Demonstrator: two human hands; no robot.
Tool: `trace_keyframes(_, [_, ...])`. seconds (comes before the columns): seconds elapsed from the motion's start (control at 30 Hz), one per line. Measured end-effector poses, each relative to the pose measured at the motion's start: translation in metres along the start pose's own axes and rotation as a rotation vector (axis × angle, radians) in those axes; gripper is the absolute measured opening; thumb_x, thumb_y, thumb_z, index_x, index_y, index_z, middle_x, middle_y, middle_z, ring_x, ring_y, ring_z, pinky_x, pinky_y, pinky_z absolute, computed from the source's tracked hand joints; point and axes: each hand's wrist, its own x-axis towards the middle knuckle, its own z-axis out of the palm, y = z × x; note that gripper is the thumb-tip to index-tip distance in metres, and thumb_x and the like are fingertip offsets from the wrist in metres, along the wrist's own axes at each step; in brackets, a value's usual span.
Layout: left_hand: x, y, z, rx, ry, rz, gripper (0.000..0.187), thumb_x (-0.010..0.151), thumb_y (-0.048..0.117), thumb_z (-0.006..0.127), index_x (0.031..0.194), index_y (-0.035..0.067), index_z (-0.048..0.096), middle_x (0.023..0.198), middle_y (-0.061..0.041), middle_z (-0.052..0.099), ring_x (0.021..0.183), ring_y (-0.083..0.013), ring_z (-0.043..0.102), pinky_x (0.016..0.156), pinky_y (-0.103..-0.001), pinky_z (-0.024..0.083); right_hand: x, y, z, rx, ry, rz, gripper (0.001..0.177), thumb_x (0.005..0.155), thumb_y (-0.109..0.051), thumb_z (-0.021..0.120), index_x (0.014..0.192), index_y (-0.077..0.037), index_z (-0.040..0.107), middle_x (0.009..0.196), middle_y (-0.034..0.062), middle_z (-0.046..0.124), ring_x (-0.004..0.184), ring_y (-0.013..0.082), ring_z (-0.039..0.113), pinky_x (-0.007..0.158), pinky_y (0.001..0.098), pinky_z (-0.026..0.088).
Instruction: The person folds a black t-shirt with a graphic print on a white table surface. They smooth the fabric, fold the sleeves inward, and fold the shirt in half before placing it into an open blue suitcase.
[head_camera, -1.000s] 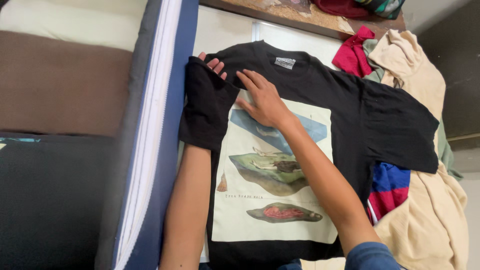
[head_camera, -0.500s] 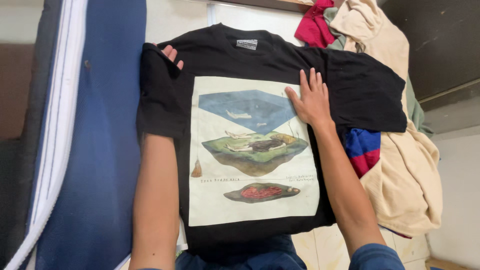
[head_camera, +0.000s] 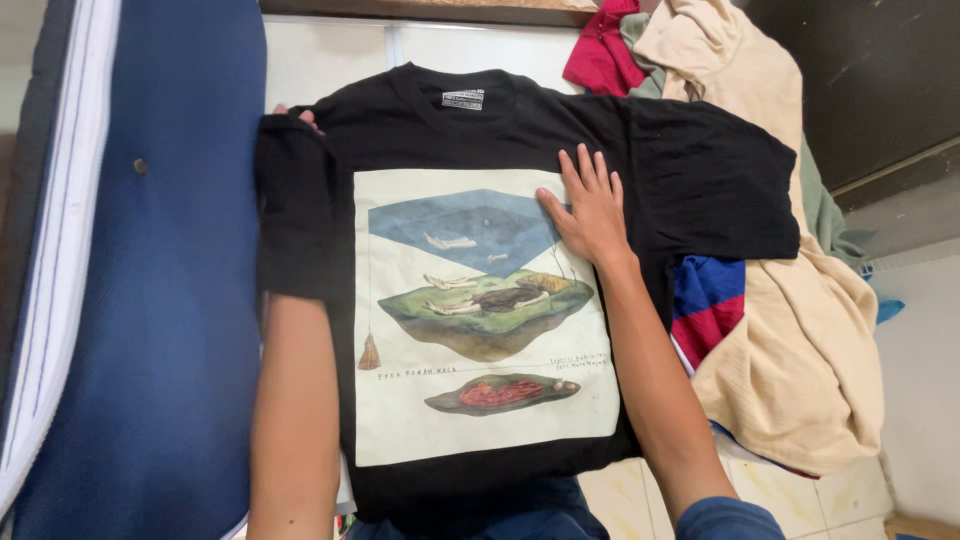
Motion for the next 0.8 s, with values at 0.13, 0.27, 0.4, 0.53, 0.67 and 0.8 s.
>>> trace_keyframes(0.13, [0.002,0.011,-0.034,-0.023,0.027,-0.052,0.059,0.111,0.046,0.037,0.162,0.021,0.024,0.168,-0.011,0.032,0.151,-0.0228,0.043,0.127,-0.039,0.041,0.005,0.0,-0.001,0.003,0.006,-0.011,0.078,0.1,-0.061,0.048,0.16,-0.012,0.037,0.168,0.0186,0.024,0.157,0.0381,0.015,0.123,0.0546,0.01])
trace_keyframes(0.27, [0.004,0.006,-0.016,0.123,0.057,0.014,0.061,0.109,0.042,0.044,0.161,0.016,0.028,0.167,-0.013,0.034,0.151,-0.0248,0.041,0.123,-0.037,0.041,0.005,0.0,-0.001,0.017,0.007,-0.016,0.078,0.1,-0.061,0.048,0.159,-0.011,0.038,0.168,0.0196,0.024,0.156,0.0389,0.014,0.123,0.0553,0.009])
trace_keyframes(0.4, [0.008,-0.002,0.01,0.452,0.262,0.079,0.06,0.106,0.034,0.053,0.157,0.006,0.041,0.157,-0.015,0.051,0.141,-0.0267,0.049,0.113,-0.035,0.044,0.005,0.0,0.0,0.017,0.013,-0.019,0.079,0.1,-0.062,0.047,0.159,-0.01,0.039,0.168,0.0199,0.025,0.156,0.0391,0.015,0.123,0.0551,0.009])
trace_keyframes(0.53, [0.001,0.019,0.011,0.644,0.002,0.146,0.067,0.106,0.039,0.056,0.159,0.005,0.033,0.157,-0.014,0.048,0.145,-0.0252,0.048,0.118,-0.036,0.045,0.005,0.001,0.0,0.015,0.018,-0.02,0.079,0.099,-0.062,0.048,0.158,-0.01,0.039,0.168,0.0199,0.025,0.156,0.0394,0.016,0.123,0.0552,0.01])
trace_keyframes(0.67, [-0.016,0.014,0.03,0.403,0.045,0.212,0.069,0.106,0.043,0.049,0.161,0.007,0.028,0.159,-0.021,0.046,0.145,-0.0321,0.05,0.117,-0.039,0.045,0.005,0.0,-0.001,0.017,0.029,-0.025,0.079,0.099,-0.061,0.048,0.158,-0.01,0.039,0.167,0.0202,0.026,0.156,0.0395,0.016,0.123,0.0555,0.01])
trace_keyframes(0.8, [-0.024,0.018,0.05,0.516,0.043,0.31,0.059,0.111,0.036,0.05,0.159,0.006,0.036,0.162,-0.021,0.048,0.149,-0.0325,0.051,0.123,-0.039,0.042,0.005,0.0,0.0,0.019,0.049,-0.038,0.078,0.1,-0.06,0.049,0.158,-0.009,0.04,0.167,0.0209,0.027,0.156,0.04,0.018,0.122,0.056,0.011])
